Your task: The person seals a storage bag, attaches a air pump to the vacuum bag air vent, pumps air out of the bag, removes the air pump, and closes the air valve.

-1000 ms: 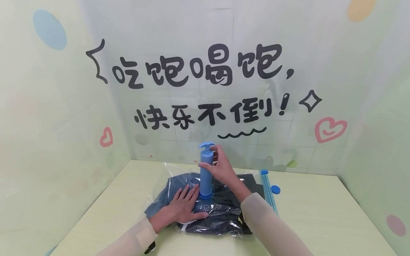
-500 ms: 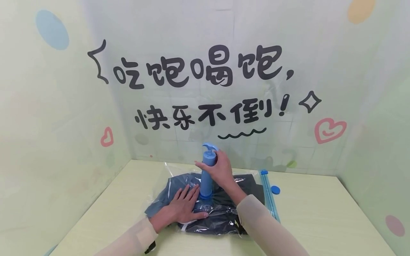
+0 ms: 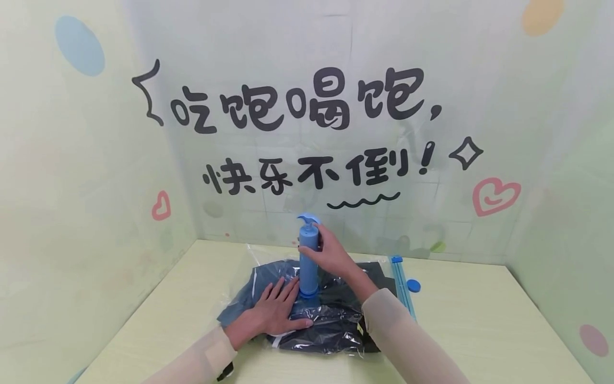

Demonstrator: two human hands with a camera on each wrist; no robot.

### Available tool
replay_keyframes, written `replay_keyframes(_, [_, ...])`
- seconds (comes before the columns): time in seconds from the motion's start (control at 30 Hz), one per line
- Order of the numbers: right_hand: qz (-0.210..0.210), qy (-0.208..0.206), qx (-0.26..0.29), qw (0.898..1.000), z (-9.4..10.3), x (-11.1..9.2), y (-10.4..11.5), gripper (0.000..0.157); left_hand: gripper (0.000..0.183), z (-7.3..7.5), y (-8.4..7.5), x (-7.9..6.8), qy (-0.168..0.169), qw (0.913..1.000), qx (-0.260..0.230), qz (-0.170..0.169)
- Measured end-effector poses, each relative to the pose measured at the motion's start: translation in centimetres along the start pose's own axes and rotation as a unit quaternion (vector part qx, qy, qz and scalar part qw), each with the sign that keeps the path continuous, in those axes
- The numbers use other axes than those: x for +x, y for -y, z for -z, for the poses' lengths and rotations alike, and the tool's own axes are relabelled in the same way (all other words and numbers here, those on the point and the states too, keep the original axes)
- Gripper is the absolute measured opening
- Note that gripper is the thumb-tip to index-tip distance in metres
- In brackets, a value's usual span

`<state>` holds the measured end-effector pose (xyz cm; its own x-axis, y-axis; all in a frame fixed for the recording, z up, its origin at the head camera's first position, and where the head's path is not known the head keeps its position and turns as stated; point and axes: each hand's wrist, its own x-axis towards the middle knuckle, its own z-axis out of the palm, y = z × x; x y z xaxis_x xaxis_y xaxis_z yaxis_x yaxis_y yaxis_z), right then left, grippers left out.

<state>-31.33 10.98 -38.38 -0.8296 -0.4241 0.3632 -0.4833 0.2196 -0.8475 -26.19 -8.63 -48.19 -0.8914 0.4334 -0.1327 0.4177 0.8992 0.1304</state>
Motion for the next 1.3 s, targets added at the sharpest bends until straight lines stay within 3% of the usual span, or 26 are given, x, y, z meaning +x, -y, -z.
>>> replay_keyframes(0.3, [-0.012, -0.033, -0.054, 0.998, -0.4, -0.4, 0.0, 0.057, 0.108, 1.5, -0.9, -0.8, 0.014, 0.9998, 0.009, 0.007])
replay_keyframes(0.47, [-0.028, -0.054, -0.073, 0.995, -0.8, -0.6, 0.1, 0.064, 0.106, 1.7, -1.2, -1.2, 0.007, 0.9999, 0.015, 0.006])
replay_keyframes(0.6, [-0.03, -0.074, -0.085, 0.993, -1.3, -0.5, 0.0, 0.06, 0.106, 1.6, -1.2, -1.2, -0.002, 0.9998, 0.019, 0.003])
replay_keyframes(0.8, [-0.027, -0.093, -0.088, 0.991, -1.7, -0.6, 0.1, 0.057, 0.105, 1.6, -1.1, -1.2, -0.003, 0.9998, 0.019, 0.004])
replay_keyframes(1.3, [-0.034, -0.094, -0.074, 0.992, -1.4, -0.9, -0.2, 0.061, 0.106, 1.7, -1.2, -1.1, 0.001, 0.9997, 0.022, 0.006])
